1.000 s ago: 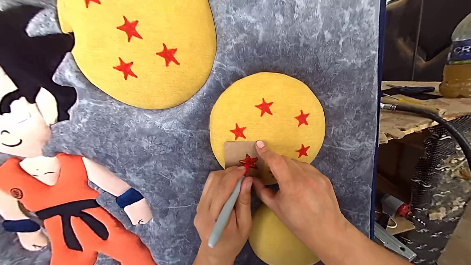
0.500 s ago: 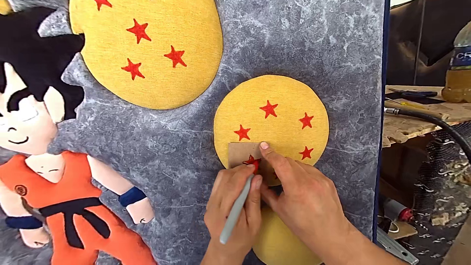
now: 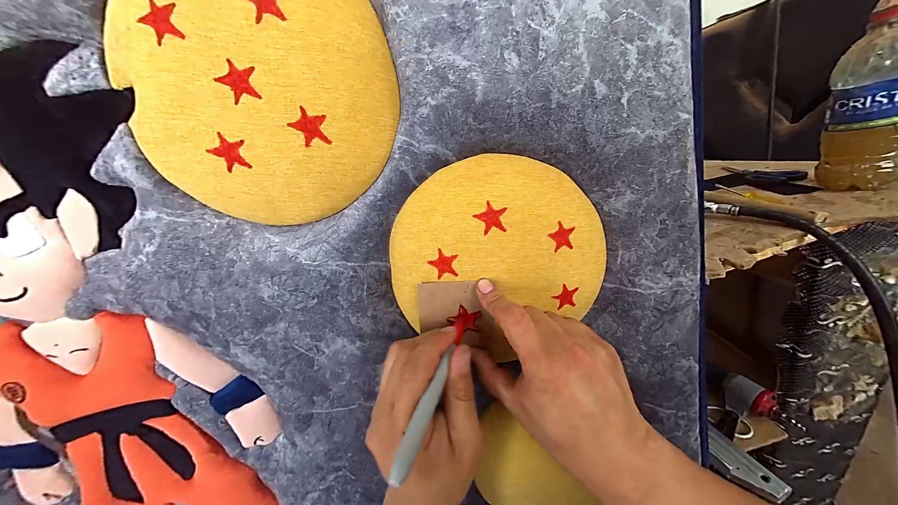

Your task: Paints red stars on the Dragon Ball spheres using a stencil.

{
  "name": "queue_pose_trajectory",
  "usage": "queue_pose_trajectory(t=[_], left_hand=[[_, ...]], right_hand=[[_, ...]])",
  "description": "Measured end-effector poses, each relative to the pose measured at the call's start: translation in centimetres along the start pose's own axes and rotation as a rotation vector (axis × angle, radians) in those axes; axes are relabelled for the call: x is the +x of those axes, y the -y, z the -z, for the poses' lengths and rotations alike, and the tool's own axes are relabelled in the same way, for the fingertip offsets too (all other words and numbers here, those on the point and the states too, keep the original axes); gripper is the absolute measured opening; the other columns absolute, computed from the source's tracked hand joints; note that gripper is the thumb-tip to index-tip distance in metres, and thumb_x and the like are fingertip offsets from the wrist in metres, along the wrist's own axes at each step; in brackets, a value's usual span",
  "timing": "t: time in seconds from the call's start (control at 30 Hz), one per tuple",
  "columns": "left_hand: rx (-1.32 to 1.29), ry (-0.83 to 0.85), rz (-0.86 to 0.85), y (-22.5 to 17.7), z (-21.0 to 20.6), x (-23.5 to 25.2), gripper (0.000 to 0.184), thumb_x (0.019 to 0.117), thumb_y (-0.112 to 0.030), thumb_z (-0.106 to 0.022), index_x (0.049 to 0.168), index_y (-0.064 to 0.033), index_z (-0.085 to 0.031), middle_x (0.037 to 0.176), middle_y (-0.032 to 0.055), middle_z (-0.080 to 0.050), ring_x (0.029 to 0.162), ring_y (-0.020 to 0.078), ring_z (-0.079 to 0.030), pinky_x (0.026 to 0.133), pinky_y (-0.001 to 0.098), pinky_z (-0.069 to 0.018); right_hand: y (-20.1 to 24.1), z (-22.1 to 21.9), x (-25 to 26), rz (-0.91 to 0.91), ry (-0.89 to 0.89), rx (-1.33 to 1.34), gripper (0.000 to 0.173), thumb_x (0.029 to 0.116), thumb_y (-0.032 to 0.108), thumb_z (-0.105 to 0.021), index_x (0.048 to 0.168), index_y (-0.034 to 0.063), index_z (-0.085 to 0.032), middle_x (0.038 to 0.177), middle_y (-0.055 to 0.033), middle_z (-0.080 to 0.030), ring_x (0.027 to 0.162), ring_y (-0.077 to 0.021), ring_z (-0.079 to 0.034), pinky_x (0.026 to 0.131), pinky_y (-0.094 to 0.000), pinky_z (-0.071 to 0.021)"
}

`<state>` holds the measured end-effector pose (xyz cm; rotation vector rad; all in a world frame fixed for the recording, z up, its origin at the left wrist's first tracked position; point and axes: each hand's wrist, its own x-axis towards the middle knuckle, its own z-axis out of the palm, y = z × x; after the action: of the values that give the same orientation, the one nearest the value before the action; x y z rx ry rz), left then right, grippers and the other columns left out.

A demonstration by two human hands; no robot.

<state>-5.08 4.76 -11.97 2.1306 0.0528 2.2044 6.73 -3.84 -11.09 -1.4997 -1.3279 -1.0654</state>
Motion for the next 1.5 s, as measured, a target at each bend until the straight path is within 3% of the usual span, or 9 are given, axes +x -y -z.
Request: queue_pose_trajectory(t=[0.1,0.67,0.83,1.03,1.5], left_hand=[[0.015,0.013,-0.029,-0.3,-0.8,0.2,0.017,0.1012,-0.022,-0.064,0.106,-0.0081,-0.073,0.098,0.0007,-0.073,0.092,0.0087,-0.068,0.08,0.0242,-0.0582],[0.112,0.152,-0.083,0.5,2.1,-0.1,0.018,0.1034,-0.025,-0.061,0.105,-0.0092,-0.071,0.098,0.0008,-0.071,0.094,0.0076,-0.068,0.081,0.0218,-0.0562],[0.108,0.104,-0.111,0.6,1.3,0.3,0.018,0.1024,-0.023,-0.063,0.111,-0.0091,-0.072,0.101,0.0037,-0.071,0.096,0.0107,-0.069,0.082,0.0245,-0.0575],[0.117,0.119,-0.103,0.8,1.4,0.0,0.018,0.1033,-0.025,-0.062,0.108,-0.01,-0.071,0.099,0.0009,-0.07,0.094,0.0072,-0.067,0.082,0.0211,-0.0557],[0.041,0.154,-0.105,0.8,1.4,0.8,0.018,0.1022,-0.024,-0.064,0.11,-0.0105,-0.072,0.101,0.002,-0.071,0.095,0.0107,-0.068,0.081,0.0255,-0.0577]], right_hand=[[0.0,0.1,0.0,0.003,0.009,0.018,0.053,0.0897,0.038,-0.07,0.14,0.0204,-0.065,0.074,0.0022,-0.064,0.062,-0.0162,-0.06,0.053,-0.0306,-0.0473],[0.1,0.1,0.0,0.004,0.012,-0.013,0.053,0.0932,0.043,-0.068,0.141,0.0211,-0.064,0.067,0.0031,-0.058,0.059,-0.0156,-0.056,0.052,-0.029,-0.0435],[0.1,0.2,0.1,0.004,0.021,-0.016,0.053,0.093,0.044,-0.068,0.141,0.0207,-0.064,0.068,0.003,-0.058,0.059,-0.0154,-0.056,0.052,-0.0288,-0.0439],[-0.1,0.1,0.1,0.002,0.016,-0.014,0.052,0.0935,0.044,-0.067,0.141,0.0216,-0.065,0.066,0.0039,-0.056,0.057,-0.0145,-0.054,0.051,-0.0284,-0.042],[0.0,0.2,0.0,0.003,0.018,-0.005,0.053,0.0933,0.043,-0.068,0.141,0.0217,-0.064,0.069,0.0033,-0.059,0.06,-0.0153,-0.057,0.053,-0.0293,-0.0451]])
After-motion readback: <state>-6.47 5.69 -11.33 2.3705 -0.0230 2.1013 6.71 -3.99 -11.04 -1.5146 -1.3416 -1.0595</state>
